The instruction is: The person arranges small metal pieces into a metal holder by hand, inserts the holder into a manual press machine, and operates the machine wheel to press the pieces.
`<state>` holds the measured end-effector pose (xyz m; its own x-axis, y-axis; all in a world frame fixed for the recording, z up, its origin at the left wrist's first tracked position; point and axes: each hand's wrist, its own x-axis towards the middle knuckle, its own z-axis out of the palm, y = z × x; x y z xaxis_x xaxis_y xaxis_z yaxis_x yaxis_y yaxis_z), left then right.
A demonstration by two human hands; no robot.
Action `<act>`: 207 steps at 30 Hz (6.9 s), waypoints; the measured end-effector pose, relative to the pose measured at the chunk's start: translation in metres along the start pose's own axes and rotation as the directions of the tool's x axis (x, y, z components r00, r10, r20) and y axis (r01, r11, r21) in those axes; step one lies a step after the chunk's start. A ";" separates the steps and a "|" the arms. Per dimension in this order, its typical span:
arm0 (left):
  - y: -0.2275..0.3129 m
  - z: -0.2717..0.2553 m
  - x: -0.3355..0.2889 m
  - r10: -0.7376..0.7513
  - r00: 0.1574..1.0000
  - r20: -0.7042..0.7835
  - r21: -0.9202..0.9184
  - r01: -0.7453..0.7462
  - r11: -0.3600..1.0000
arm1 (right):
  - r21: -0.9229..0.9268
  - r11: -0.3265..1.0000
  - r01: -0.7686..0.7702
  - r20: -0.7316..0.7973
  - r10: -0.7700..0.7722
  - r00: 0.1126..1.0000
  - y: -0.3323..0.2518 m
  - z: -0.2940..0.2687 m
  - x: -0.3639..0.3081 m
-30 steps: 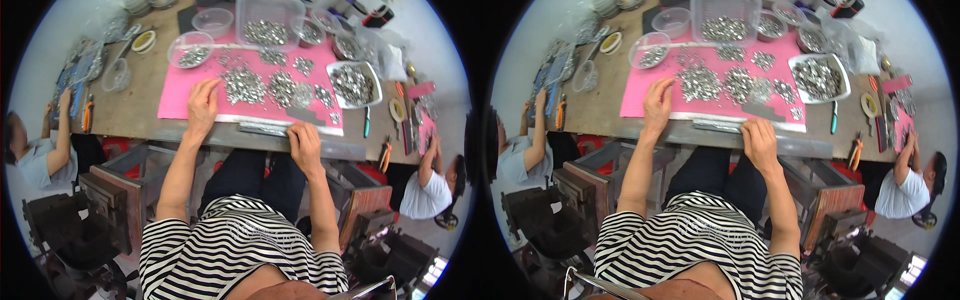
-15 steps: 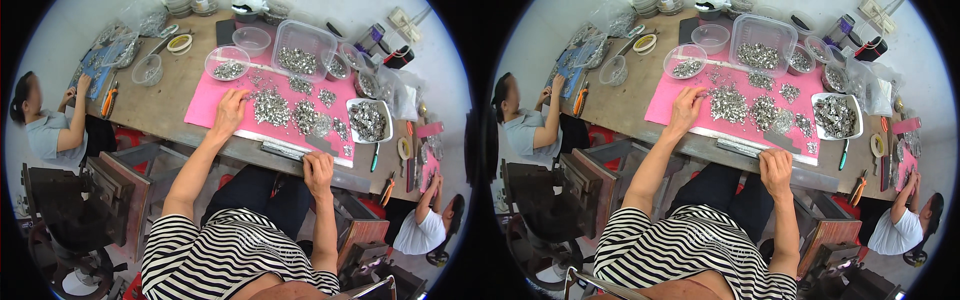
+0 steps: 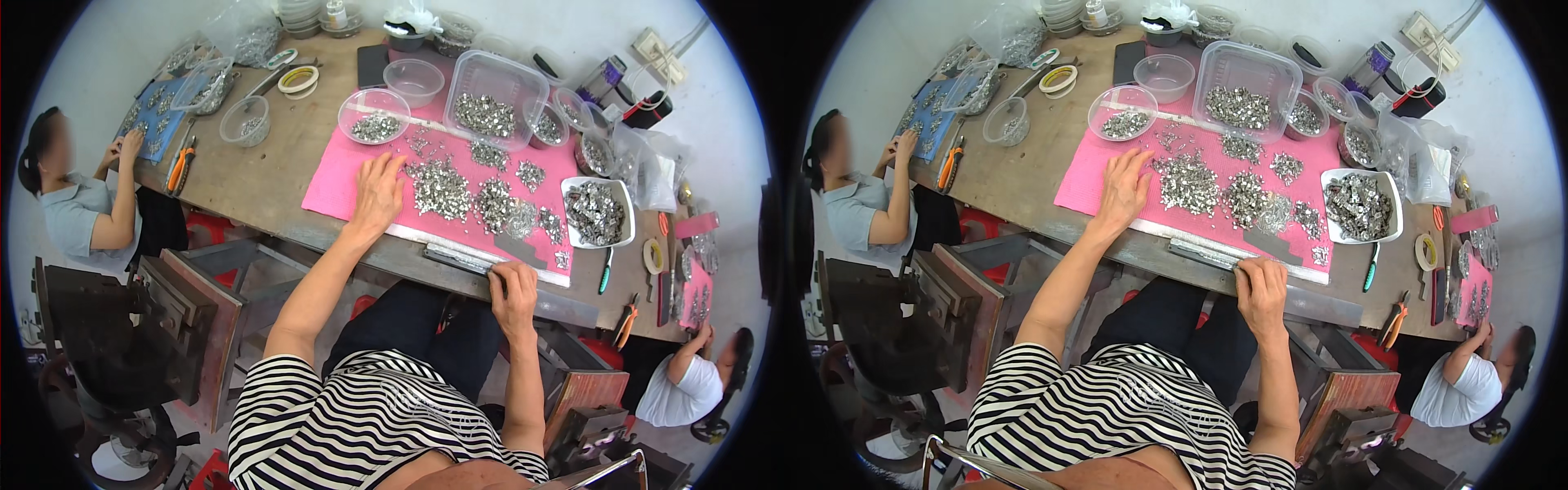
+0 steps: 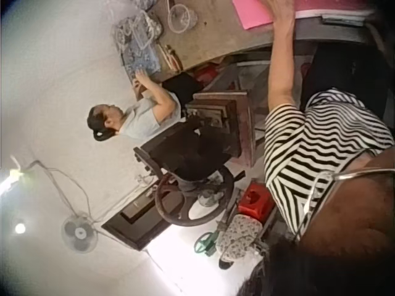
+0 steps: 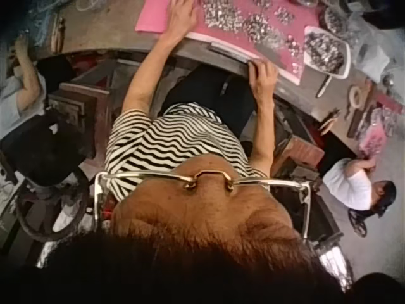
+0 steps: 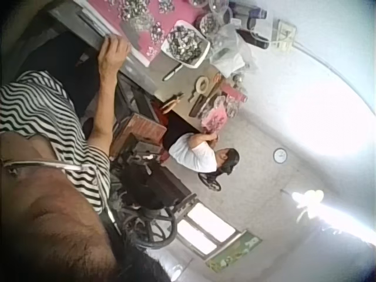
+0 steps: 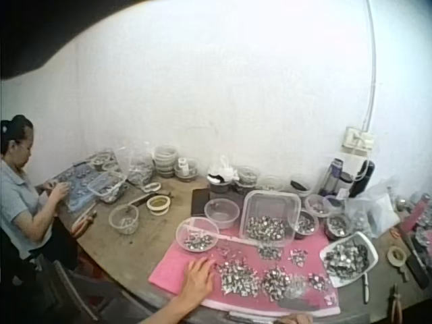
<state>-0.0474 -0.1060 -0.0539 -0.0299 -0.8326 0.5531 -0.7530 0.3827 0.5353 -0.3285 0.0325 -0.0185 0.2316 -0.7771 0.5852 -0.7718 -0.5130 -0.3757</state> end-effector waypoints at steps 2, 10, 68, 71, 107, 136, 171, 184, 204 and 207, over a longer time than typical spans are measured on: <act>-0.005 0.003 0.003 -0.019 1.000 0.014 -0.062 0.020 0.998 | -0.015 0.999 0.028 0.030 -0.028 0.999 -0.002 -0.004 0.004; 0.002 -0.006 0.021 -0.023 0.993 -0.114 -0.453 -0.031 0.891 | 0.232 0.972 -0.038 0.141 0.005 0.990 0.001 0.000 0.072; -0.057 -0.015 0.043 -0.410 0.905 -0.113 -0.466 0.317 0.826 | 0.101 0.919 0.380 0.389 -0.388 0.835 -0.015 0.137 0.193; -0.055 -0.013 0.044 -0.352 0.925 -0.143 -0.413 0.267 0.871 | -0.015 0.897 0.442 0.456 -0.388 0.801 -0.011 0.145 0.189; -0.006 0.041 0.060 -0.009 0.991 0.132 -0.424 0.065 0.904 | 0.408 0.783 -0.469 0.407 0.304 0.862 0.036 0.129 0.196; 0.012 0.022 0.044 0.005 1.000 0.024 -0.417 0.005 0.909 | 0.114 0.984 -0.135 0.293 0.096 0.951 0.021 0.055 0.142; 0.044 -0.014 -0.024 0.262 0.930 0.257 -0.391 -0.148 0.909 | 0.299 0.902 -0.313 0.271 0.235 0.934 -0.016 0.008 0.045; 0.049 -0.010 -0.037 0.192 0.957 0.216 -0.410 -0.090 0.908 | 0.149 0.986 -0.070 0.073 0.060 0.996 -0.022 0.025 0.023; 0.049 -0.022 -0.038 0.214 0.956 0.200 -0.052 -0.208 0.977 | -0.002 0.971 -0.239 0.223 0.233 0.946 0.007 0.048 0.068; 0.049 -0.023 -0.038 0.237 0.949 0.206 -0.067 -0.228 0.971 | -0.030 0.972 -0.233 0.218 0.234 0.948 0.006 0.047 0.068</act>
<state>-0.0683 -0.0467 -0.0335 -0.3421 -0.7821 0.5209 -0.6807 0.5884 0.4363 -0.2900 -0.0410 -0.0146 0.1683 -0.9357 0.3102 -0.8219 -0.3069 -0.4798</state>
